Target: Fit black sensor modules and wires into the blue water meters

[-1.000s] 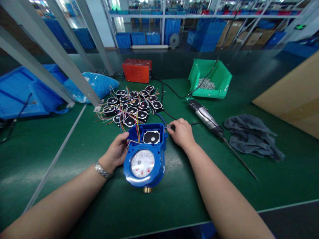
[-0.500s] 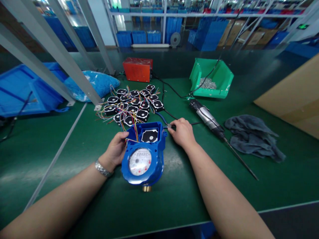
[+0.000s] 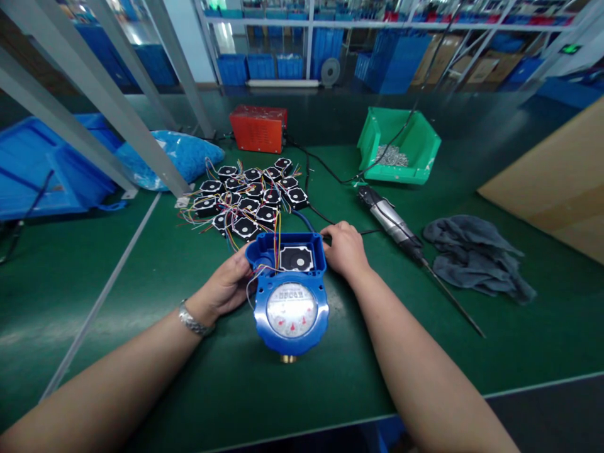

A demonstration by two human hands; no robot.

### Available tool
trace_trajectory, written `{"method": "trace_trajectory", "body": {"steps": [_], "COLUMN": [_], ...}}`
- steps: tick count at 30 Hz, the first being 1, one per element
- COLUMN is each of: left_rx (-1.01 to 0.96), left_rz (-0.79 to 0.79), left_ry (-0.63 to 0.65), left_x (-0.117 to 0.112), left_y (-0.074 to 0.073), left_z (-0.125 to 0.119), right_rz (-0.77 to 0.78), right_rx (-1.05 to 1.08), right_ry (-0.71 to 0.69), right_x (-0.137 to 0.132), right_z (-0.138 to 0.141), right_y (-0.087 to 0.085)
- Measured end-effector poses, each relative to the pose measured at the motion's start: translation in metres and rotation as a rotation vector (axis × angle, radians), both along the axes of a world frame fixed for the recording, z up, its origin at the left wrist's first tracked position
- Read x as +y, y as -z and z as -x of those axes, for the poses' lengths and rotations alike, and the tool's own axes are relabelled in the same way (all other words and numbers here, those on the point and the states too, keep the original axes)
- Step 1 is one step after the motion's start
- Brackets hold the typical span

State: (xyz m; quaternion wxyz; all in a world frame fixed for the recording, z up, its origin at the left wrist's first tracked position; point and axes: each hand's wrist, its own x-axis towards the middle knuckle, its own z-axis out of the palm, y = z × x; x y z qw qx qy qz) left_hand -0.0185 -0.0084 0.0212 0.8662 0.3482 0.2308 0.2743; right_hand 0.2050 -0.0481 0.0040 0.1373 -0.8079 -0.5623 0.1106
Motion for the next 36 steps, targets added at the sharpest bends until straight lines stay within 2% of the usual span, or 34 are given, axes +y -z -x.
{"method": "trace_trajectory", "body": {"steps": [9,22,36], "left_rx": [-0.044,-0.010,-0.026], "left_rz": [-0.022,0.060,0.065], "left_ry": [-0.028,-0.029,-0.011], "left_x": [0.001,0.001,0.002], "left_y": [0.003,-0.008,-0.005], "left_z": [0.000,0.000,0.001], "right_rz": [-0.019,-0.048,-0.072], "right_rx": [-0.012,-0.020,-0.013], "right_ry": [-0.001,0.000,-0.008], "right_x": [0.000,0.000,0.000], "right_z": [0.000,-0.002,-0.003], "right_y": [0.005,0.008,0.010]}}
